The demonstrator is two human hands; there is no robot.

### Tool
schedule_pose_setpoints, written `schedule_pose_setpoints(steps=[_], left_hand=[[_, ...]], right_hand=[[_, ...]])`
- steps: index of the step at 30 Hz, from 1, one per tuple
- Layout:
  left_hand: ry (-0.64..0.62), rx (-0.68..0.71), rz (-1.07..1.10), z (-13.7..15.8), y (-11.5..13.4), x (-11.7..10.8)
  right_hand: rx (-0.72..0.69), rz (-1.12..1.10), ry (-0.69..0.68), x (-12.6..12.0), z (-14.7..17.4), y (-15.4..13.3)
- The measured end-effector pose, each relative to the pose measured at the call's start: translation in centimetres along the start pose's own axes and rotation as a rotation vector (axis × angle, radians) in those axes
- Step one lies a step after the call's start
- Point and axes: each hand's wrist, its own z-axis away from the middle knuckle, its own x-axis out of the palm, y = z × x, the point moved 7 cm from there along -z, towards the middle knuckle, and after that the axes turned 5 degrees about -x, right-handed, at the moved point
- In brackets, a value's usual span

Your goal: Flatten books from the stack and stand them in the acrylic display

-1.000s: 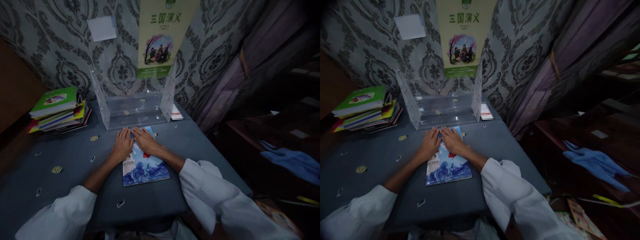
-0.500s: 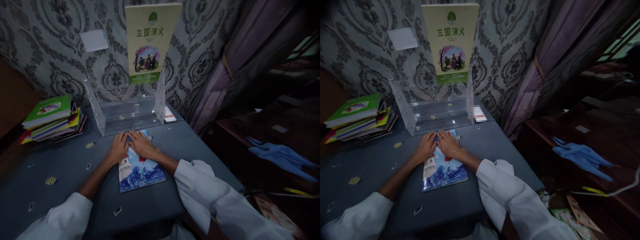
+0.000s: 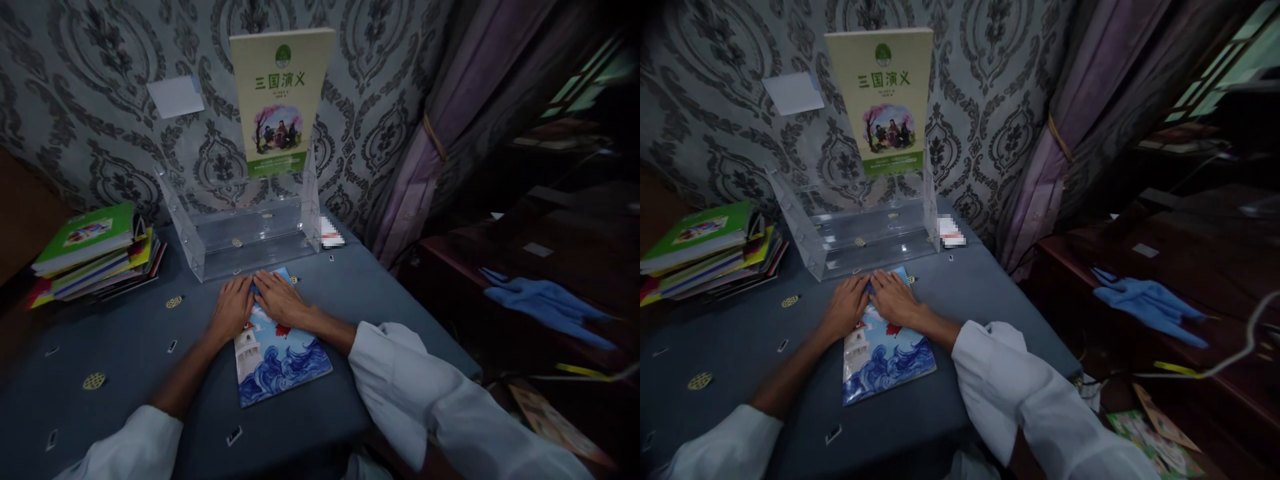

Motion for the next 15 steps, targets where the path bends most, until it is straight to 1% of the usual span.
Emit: schedule_pose_setpoints(steps=[3, 8, 11, 15], left_hand=[[-0.013, 0.025, 0.013, 0.1, 0.1, 0.1], [-0.052, 0.001, -0.043, -0.4, 0.7, -0.5], [-0.071, -0.010, -0.085, -0.7, 1.0, -0.7], [-0.067, 0.007, -0.113, -0.7, 1.0, -0.4]], right_hand=[[0.026, -0.005, 0.023, 0.2, 0.2, 0.4], [-0.011, -0.022, 0.063, -0.3, 0.0, 0.4], [-0.013, -0.030, 0.045, -0.3, 0.3, 0.6], [0.039, -0.014, 0.025, -0.3, 1.2, 1.1]])
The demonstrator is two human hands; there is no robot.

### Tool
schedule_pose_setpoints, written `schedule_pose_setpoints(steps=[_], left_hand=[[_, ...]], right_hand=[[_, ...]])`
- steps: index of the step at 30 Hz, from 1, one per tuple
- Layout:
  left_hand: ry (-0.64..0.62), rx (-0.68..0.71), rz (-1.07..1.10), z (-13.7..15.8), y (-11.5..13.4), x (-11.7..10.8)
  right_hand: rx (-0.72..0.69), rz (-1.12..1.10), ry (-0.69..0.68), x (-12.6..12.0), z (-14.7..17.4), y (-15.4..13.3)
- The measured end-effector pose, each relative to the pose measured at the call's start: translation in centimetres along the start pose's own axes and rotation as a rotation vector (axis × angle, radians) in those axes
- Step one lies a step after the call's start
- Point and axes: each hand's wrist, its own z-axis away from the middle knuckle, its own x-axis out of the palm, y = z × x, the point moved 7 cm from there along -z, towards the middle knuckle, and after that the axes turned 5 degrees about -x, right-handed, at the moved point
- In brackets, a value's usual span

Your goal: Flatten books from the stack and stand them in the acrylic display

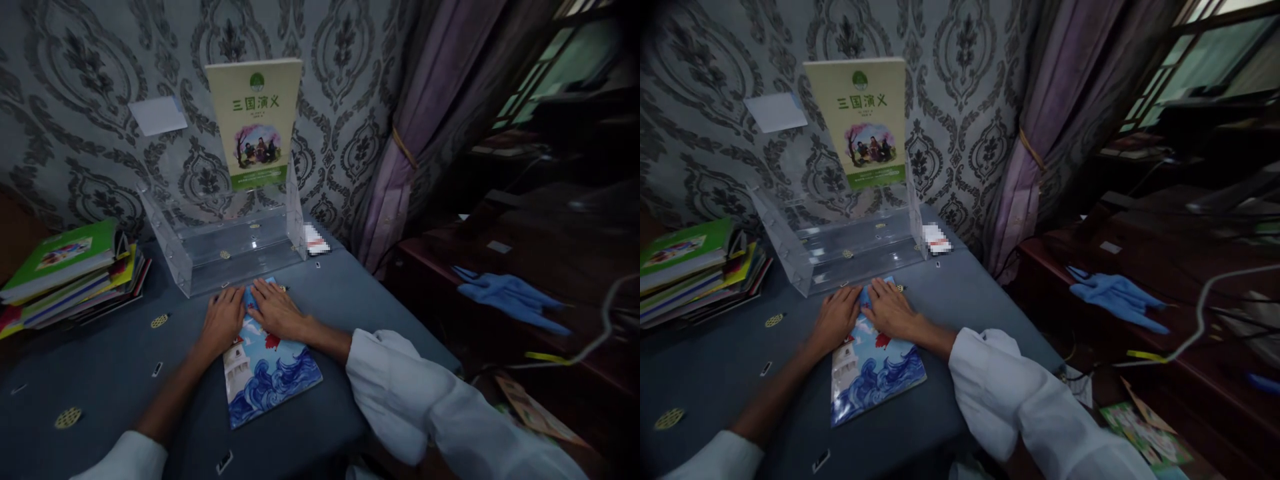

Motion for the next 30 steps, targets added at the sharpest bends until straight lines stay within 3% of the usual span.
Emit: schedule_pose_setpoints(steps=[5, 10, 17, 24, 30], left_hand=[[-0.041, 0.062, -0.030, -0.3, 0.5, 0.2], [-0.111, -0.007, -0.083, -1.3, 1.7, -0.2], [-0.048, 0.035, -0.027, -1.8, 2.7, 0.2], [-0.067, 0.015, -0.029, -2.7, 3.0, 0.4], [-0.022, 0.116, 0.116, -2.9, 2.7, 1.7]], right_hand=[[0.008, -0.014, 0.006, -0.7, 0.2, 0.2], [-0.025, -0.040, 0.032, -1.1, 0.6, 0.9], [0.072, -0.051, 0.043, -1.6, 1.9, 2.3], [0.040, -0.093, 0.062, -2.0, 2.3, 2.6], [0.048, -0.085, 0.063, -1.6, 2.7, 3.2]])
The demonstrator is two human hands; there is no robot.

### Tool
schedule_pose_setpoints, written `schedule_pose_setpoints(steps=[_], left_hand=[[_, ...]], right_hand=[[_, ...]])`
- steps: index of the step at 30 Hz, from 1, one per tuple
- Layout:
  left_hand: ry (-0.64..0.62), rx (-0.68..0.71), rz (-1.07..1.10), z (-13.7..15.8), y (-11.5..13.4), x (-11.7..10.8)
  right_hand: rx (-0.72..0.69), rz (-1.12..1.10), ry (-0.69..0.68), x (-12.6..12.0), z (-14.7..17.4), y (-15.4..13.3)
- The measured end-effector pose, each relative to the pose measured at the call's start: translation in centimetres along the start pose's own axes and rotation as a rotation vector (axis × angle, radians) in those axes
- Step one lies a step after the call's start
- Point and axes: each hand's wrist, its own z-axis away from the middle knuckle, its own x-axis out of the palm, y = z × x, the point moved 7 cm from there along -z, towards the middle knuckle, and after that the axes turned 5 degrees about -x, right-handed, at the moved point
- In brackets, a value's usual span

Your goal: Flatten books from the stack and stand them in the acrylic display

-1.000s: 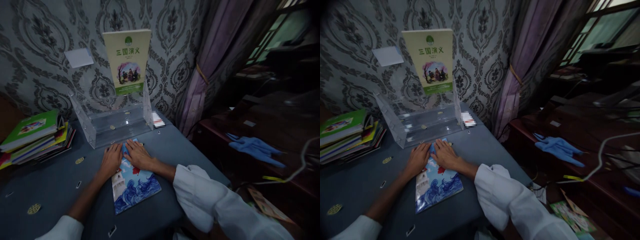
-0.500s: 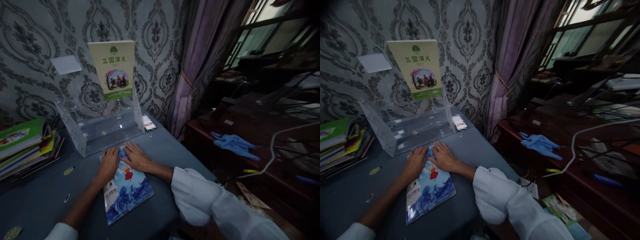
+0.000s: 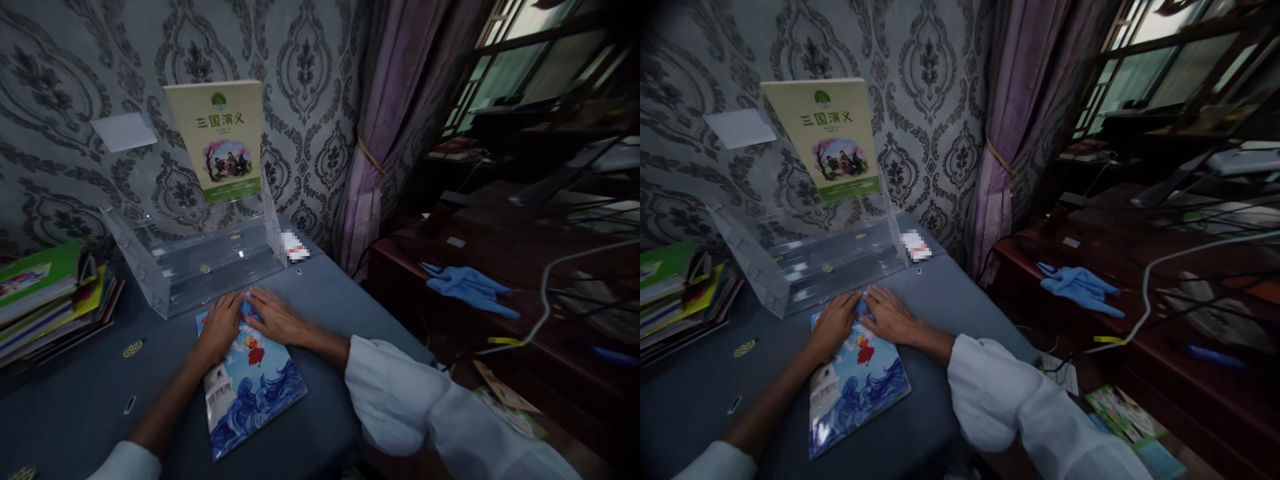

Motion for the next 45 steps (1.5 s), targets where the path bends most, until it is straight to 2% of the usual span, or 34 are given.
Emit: schedule_pose_setpoints(steps=[8, 14, 24, 30, 40, 45], left_hand=[[-0.011, -0.011, 0.014, -0.1, -0.3, 0.3], [-0.071, 0.177, 0.057, -0.2, 0.3, 1.0], [0.022, 0.172, 0.097, -1.0, 0.7, 1.1], [-0.054, 0.258, 0.069, -0.5, 1.3, 1.5], [-0.070, 0.237, 0.064, -0.6, 1.6, 1.2], [-0.111, 0.319, 0.064, -0.3, 1.9, 1.3]], right_hand=[[-0.022, -0.020, -0.025, -0.2, 0.5, 0.2], [-0.041, -0.023, -0.003, -0.5, 1.6, 0.0], [-0.035, 0.034, 0.065, -1.2, 1.8, -0.6], [-0.079, -0.012, 0.115, -1.5, 2.9, -0.8], [-0.102, -0.028, 0.115, -1.9, 3.9, -1.1], [-0.139, -0.048, 0.151, -2.5, 4.0, -1.4]])
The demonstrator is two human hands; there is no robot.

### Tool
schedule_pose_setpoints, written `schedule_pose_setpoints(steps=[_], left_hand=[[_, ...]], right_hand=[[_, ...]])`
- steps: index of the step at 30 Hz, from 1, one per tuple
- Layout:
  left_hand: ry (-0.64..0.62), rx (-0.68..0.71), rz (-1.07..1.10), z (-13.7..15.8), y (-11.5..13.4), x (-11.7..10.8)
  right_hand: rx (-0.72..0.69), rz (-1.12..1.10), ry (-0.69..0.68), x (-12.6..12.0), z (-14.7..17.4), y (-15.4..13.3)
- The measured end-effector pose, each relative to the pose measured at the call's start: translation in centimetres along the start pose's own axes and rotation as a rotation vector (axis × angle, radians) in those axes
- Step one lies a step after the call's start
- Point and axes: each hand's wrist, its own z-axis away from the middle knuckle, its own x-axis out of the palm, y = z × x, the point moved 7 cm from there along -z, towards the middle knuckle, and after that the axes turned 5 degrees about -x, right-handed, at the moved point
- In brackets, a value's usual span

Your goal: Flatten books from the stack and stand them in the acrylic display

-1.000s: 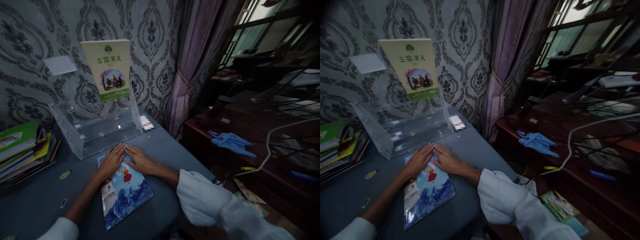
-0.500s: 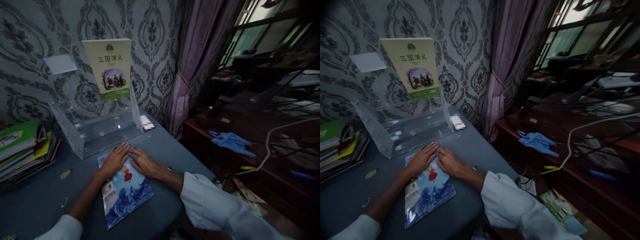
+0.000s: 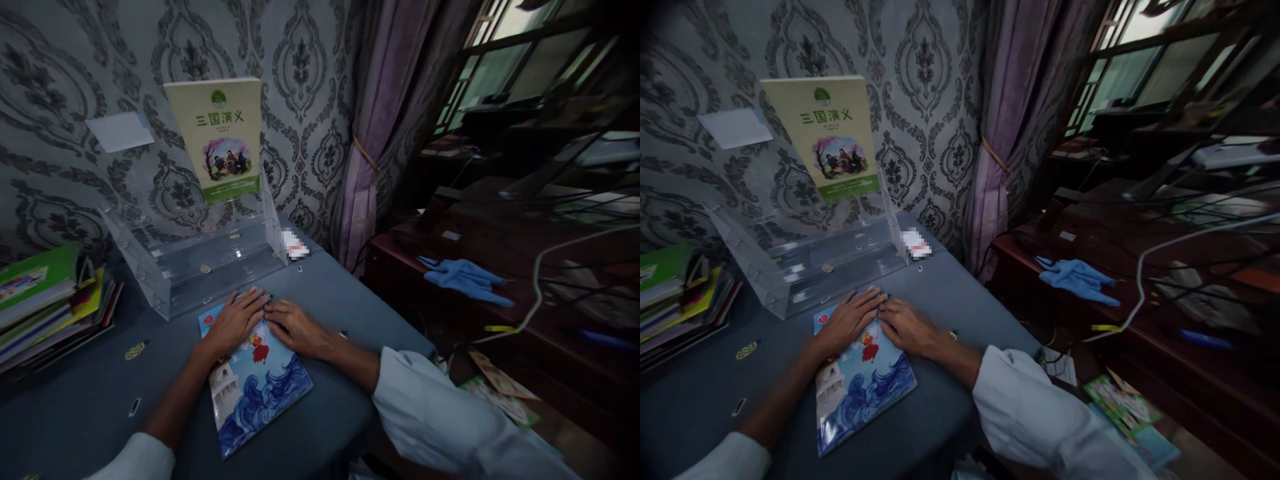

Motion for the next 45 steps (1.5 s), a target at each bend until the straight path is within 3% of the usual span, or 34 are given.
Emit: schedule_pose_setpoints(steps=[6, 19, 32, 45], left_hand=[[0.035, -0.020, -0.004, -0.3, 0.4, -0.4], [-0.035, -0.008, 0.051, 0.0, 1.0, -0.6], [-0.102, -0.030, 0.116, 1.7, 2.8, -1.0], [-0.160, -0.046, 0.151, 2.1, 3.7, -1.6]], right_hand=[[-0.015, -0.018, -0.010, -0.3, -0.2, -0.3], [-0.023, -0.029, 0.016, -0.3, 0.7, -0.5], [-0.162, -0.071, 0.118, -1.2, 1.8, -2.1], [-0.159, -0.092, 0.042, -1.2, 3.9, -2.1]])
